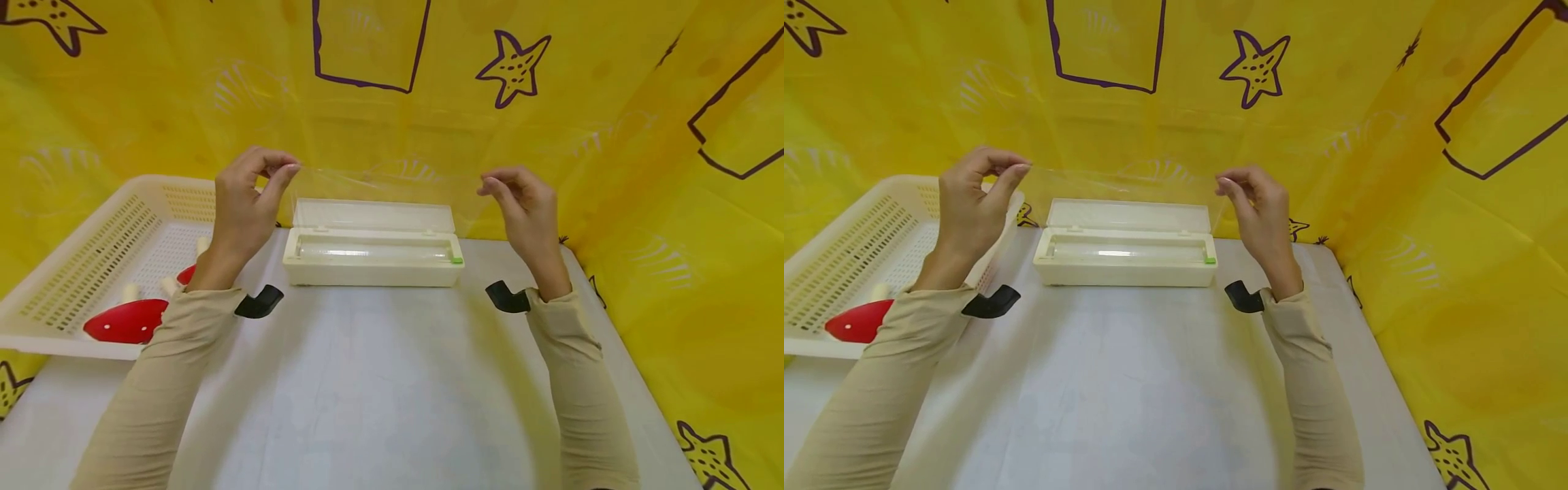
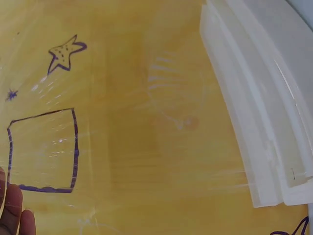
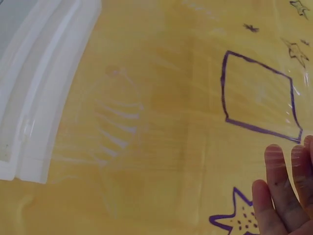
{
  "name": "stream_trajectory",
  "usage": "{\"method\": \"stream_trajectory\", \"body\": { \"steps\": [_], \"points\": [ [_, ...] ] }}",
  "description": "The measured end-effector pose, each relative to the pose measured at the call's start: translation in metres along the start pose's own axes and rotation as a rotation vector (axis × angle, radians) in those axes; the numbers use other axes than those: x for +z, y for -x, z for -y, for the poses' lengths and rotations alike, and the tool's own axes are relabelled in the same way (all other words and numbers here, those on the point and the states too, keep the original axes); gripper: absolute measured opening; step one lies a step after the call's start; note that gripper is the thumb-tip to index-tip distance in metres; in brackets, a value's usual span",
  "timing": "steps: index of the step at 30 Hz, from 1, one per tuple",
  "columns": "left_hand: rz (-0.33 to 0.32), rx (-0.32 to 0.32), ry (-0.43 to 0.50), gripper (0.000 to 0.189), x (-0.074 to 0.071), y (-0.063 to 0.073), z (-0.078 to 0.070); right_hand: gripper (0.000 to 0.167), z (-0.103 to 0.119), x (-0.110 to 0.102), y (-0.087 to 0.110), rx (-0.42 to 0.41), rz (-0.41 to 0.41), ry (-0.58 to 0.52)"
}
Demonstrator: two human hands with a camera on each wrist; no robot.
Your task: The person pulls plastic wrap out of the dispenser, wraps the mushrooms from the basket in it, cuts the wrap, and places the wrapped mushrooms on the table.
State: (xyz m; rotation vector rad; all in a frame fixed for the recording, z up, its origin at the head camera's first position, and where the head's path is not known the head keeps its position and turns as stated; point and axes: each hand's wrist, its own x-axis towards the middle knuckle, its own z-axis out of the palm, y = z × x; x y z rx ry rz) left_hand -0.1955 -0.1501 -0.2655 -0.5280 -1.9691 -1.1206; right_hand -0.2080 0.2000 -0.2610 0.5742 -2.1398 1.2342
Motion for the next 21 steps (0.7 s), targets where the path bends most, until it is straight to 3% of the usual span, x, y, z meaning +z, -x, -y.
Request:
{"method": "stream_trajectory", "body": {
  "steps": [6, 13, 21],
  "points": [
    [-0.002, 0.018, -0.002, 0.016, -0.006, 0.005, -0.011, 0.018, 0.011, -0.005, 0.009, -0.029, 0.006, -0.045],
    [-0.051, 0.022, 0.003, 0.008, -0.013, 0.022, -0.024, 0.012, 0.020, -0.015, 0.029, -0.059, 0.021, -0.030],
    [-0.064, 0.036, 0.024, 0.008, -0.020, 0.038, -0.034, 0.010, 0.026, -0.023, 0.045, -0.119, 0.046, -0.049]
  ]
}}
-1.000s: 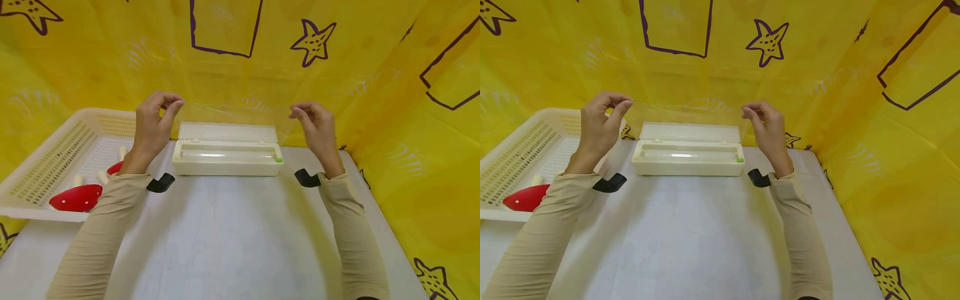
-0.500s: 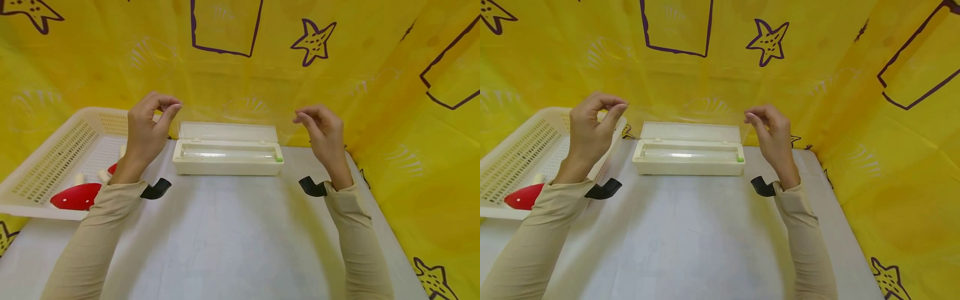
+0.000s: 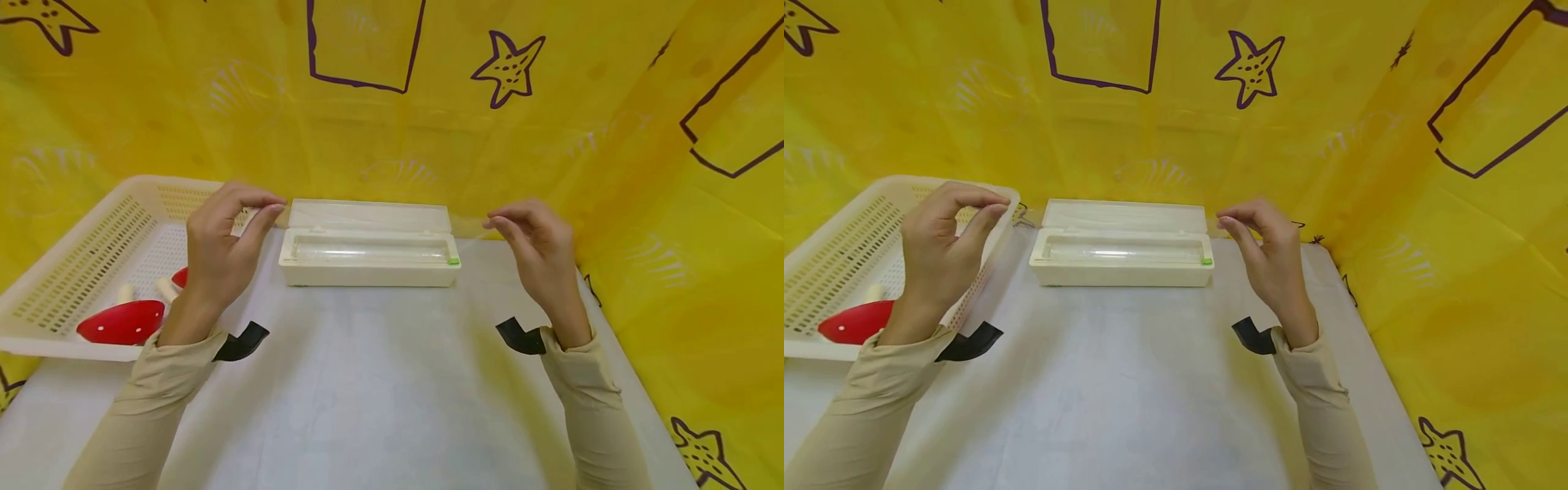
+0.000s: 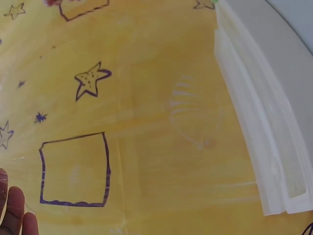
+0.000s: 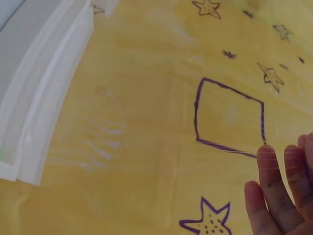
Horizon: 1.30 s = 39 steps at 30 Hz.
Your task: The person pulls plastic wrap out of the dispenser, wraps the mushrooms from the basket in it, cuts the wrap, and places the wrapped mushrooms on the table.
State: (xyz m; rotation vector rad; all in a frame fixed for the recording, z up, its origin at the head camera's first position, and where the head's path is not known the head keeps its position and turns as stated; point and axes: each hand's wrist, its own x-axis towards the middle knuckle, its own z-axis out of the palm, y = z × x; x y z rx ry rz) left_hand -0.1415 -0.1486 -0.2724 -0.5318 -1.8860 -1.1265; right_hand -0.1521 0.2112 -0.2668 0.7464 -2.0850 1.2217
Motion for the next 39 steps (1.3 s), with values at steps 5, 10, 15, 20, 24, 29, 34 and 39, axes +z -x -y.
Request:
{"method": "stream_trajectory", "body": {
  "steps": [5, 10, 15, 20, 24, 29, 34, 39],
  "points": [
    [0.024, 0.008, 0.014, 0.009, -0.006, 0.014, -0.007, 0.010, 0.005, -0.004, 0.016, -0.008, 0.005, 0.001],
    [0.065, 0.021, 0.040, 0.030, -0.015, 0.029, -0.011, 0.015, 0.011, -0.007, 0.033, -0.028, 0.012, 0.018],
    [0.108, 0.030, 0.052, 0.046, -0.023, 0.044, -0.015, 0.020, 0.010, -0.007, 0.047, -0.100, 0.002, 0.034],
    [0.131, 0.051, 0.039, 0.049, -0.029, 0.057, -0.018, 0.026, 0.010, -0.006, 0.059, -0.117, 0.013, -0.016],
    [0.125, 0.075, 0.047, 0.048, -0.030, 0.063, -0.017, 0.029, 0.010, -0.005, 0.065, -0.124, 0.011, -0.036],
    [0.129, 0.121, 0.077, 0.047, -0.031, 0.072, -0.015, 0.029, 0.009, -0.005, 0.074, -0.136, 0.030, -0.061],
    [0.190, 0.135, 0.049, 0.045, -0.039, 0.085, -0.017, 0.021, 0.006, -0.007, 0.088, -0.160, 0.058, -0.088],
    [0.240, 0.164, 0.091, 0.041, -0.044, 0.100, -0.020, 0.017, 0.004, -0.007, 0.103, -0.143, 0.086, -0.101]
  ]
}}
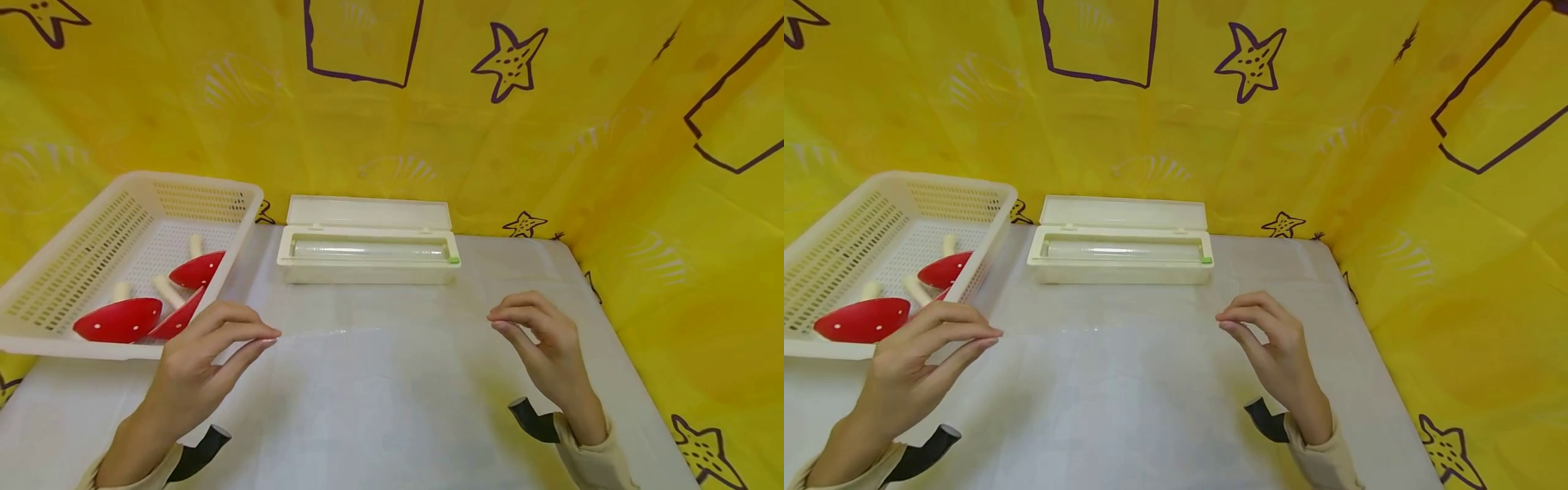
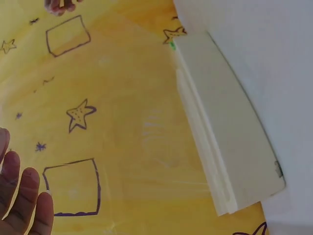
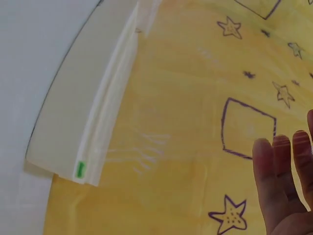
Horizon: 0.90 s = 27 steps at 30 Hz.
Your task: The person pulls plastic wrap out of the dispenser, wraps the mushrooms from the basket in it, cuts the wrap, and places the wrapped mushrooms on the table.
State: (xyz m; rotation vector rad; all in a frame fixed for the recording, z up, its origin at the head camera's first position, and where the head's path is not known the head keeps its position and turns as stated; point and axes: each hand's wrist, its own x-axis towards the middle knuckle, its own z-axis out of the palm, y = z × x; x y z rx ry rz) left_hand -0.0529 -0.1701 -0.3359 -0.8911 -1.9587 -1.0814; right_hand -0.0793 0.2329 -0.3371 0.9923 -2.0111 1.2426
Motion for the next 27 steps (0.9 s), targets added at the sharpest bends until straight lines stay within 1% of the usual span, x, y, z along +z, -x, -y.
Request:
{"method": "stream_trajectory", "body": {
  "steps": [2, 4, 8, 14, 15, 17, 20, 22, 27],
  "points": [
    [0.003, 0.023, 0.036, 0.038, 0.001, 0.005, -0.001, 0.015, 0.001, 0.000, 0.006, 0.014, 0.017, 0.001],
    [0.010, 0.032, 0.052, 0.037, 0.001, 0.009, -0.003, 0.013, 0.000, 0.000, 0.013, 0.028, 0.039, 0.000],
    [0.058, 0.011, 0.054, 0.035, 0.000, 0.017, -0.005, 0.010, 0.000, 0.000, 0.026, 0.052, 0.088, -0.003],
    [0.146, -0.024, 0.067, 0.028, -0.001, 0.035, -0.003, 0.014, -0.004, 0.003, 0.046, 0.068, 0.128, -0.036],
    [0.161, -0.034, 0.070, 0.027, -0.001, 0.038, -0.002, 0.017, -0.005, 0.004, 0.049, 0.070, 0.134, -0.045],
    [0.205, -0.076, 0.075, 0.025, -0.001, 0.044, -0.001, 0.023, -0.007, 0.005, 0.056, 0.079, 0.151, -0.070],
    [0.283, -0.154, 0.061, 0.023, -0.001, 0.053, 0.000, 0.034, -0.012, 0.008, 0.065, 0.097, 0.185, -0.106],
    [0.323, -0.199, 0.069, 0.019, -0.001, 0.058, 0.001, 0.039, -0.014, 0.010, 0.071, 0.111, 0.204, -0.121],
    [0.345, -0.230, 0.102, 0.014, 0.002, 0.070, 0.006, 0.044, -0.019, 0.016, 0.081, 0.136, 0.234, -0.114]
  ]
}}
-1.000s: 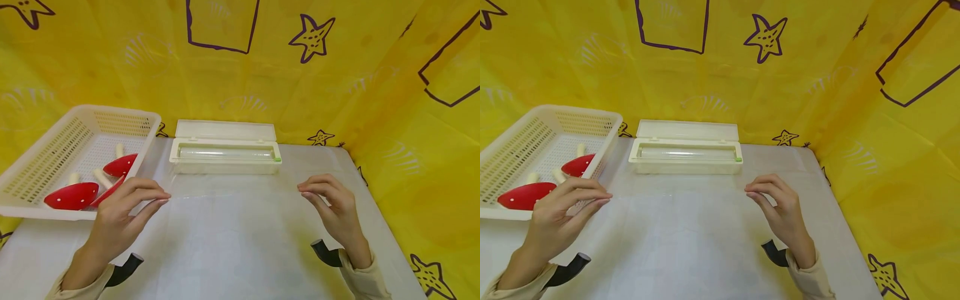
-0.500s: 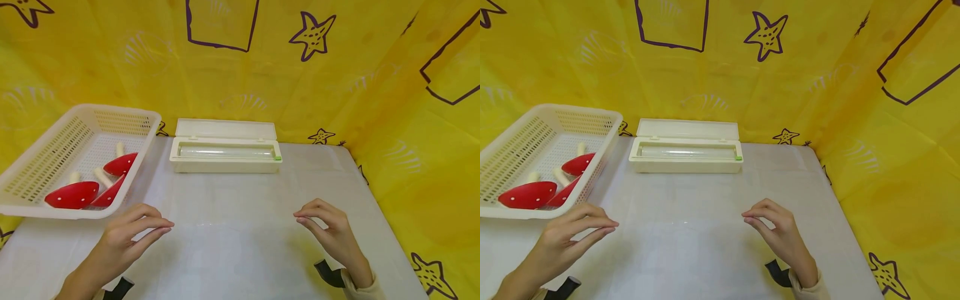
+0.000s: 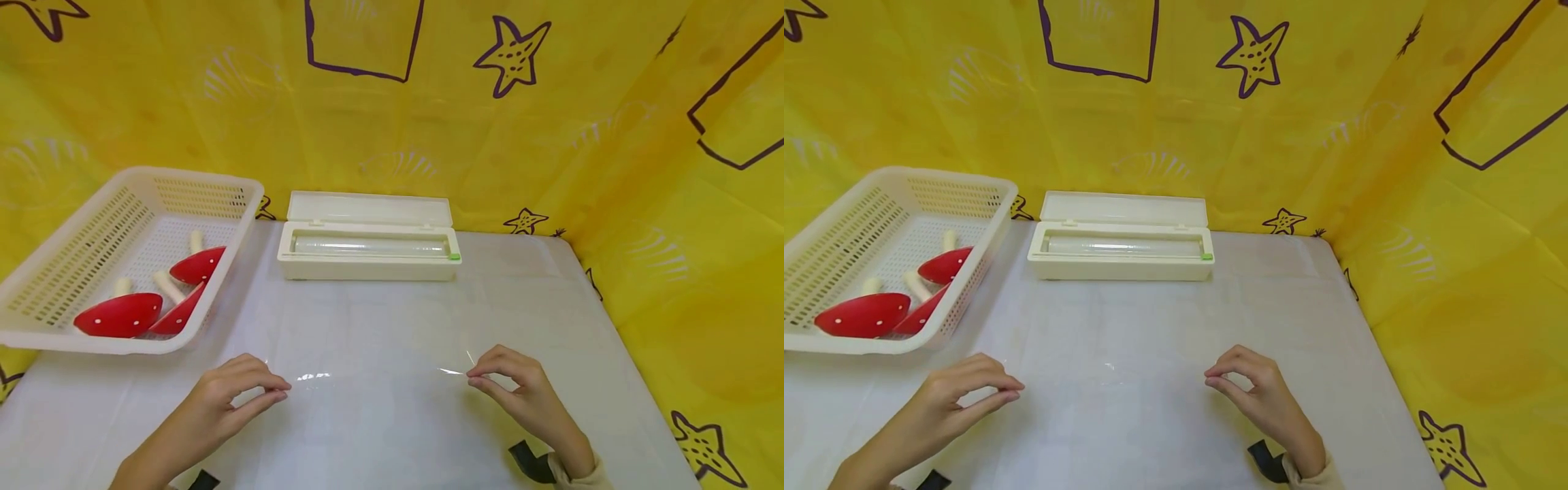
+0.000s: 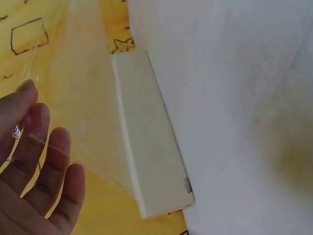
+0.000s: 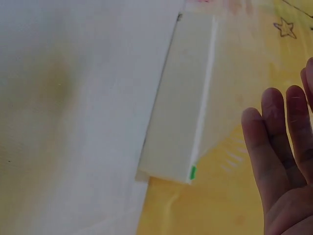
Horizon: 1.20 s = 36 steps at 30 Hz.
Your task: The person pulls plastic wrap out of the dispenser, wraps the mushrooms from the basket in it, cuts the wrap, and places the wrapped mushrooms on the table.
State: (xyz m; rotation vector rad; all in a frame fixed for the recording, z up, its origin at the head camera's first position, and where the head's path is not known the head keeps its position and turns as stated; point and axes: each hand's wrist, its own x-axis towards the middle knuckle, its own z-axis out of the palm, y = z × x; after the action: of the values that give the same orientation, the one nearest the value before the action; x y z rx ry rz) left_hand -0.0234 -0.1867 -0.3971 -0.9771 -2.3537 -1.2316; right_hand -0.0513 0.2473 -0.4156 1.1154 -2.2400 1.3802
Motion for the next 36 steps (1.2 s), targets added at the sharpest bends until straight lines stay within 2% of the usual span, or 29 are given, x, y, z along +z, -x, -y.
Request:
{"method": "stream_trajectory", "body": {
  "steps": [3, 4, 8, 10, 13, 15, 20, 21, 24, 26, 28, 32, 36],
  "points": [
    [0.018, -0.037, 0.014, 0.018, 0.003, 0.004, 0.004, 0.042, -0.002, 0.003, 0.004, 0.043, 0.023, -0.018],
    [0.027, -0.063, 0.017, 0.021, 0.005, 0.006, 0.005, 0.040, -0.003, 0.004, 0.005, 0.072, 0.034, -0.026],
    [0.034, -0.093, 0.008, 0.039, 0.010, 0.010, 0.011, 0.030, -0.005, 0.007, 0.010, 0.195, 0.077, -0.037],
    [0.034, -0.100, -0.005, 0.040, 0.012, 0.012, 0.014, 0.025, -0.007, 0.009, 0.012, 0.227, 0.088, -0.030],
    [0.049, -0.131, -0.017, 0.037, 0.014, 0.015, 0.018, 0.020, -0.012, 0.013, 0.016, 0.223, 0.092, -0.026],
    [0.076, -0.179, -0.019, 0.030, 0.015, 0.017, 0.021, 0.019, -0.014, 0.015, 0.018, 0.213, 0.093, -0.022],
    [0.196, -0.384, 0.037, 0.013, 0.015, 0.020, 0.028, 0.021, -0.021, 0.018, 0.020, 0.240, 0.127, -0.004],
    [0.212, -0.407, 0.048, 0.012, 0.016, 0.021, 0.030, 0.021, -0.022, 0.019, 0.020, 0.249, 0.137, 0.004],
    [0.236, -0.405, 0.078, 0.010, 0.019, 0.023, 0.036, 0.020, -0.027, 0.022, 0.021, 0.262, 0.161, 0.035],
    [0.236, -0.357, 0.089, 0.012, 0.023, 0.024, 0.040, 0.019, -0.029, 0.024, 0.021, 0.257, 0.170, 0.055],
    [0.246, -0.338, 0.105, 0.013, 0.024, 0.024, 0.043, 0.017, -0.031, 0.025, 0.021, 0.253, 0.179, 0.073],
    [0.291, -0.381, 0.130, 0.009, 0.023, 0.023, 0.045, 0.016, -0.034, 0.025, 0.020, 0.260, 0.210, 0.082],
    [0.342, -0.457, 0.073, 0.007, 0.022, 0.020, 0.045, 0.013, -0.036, 0.024, 0.018, 0.270, 0.252, 0.077]
  ]
}}
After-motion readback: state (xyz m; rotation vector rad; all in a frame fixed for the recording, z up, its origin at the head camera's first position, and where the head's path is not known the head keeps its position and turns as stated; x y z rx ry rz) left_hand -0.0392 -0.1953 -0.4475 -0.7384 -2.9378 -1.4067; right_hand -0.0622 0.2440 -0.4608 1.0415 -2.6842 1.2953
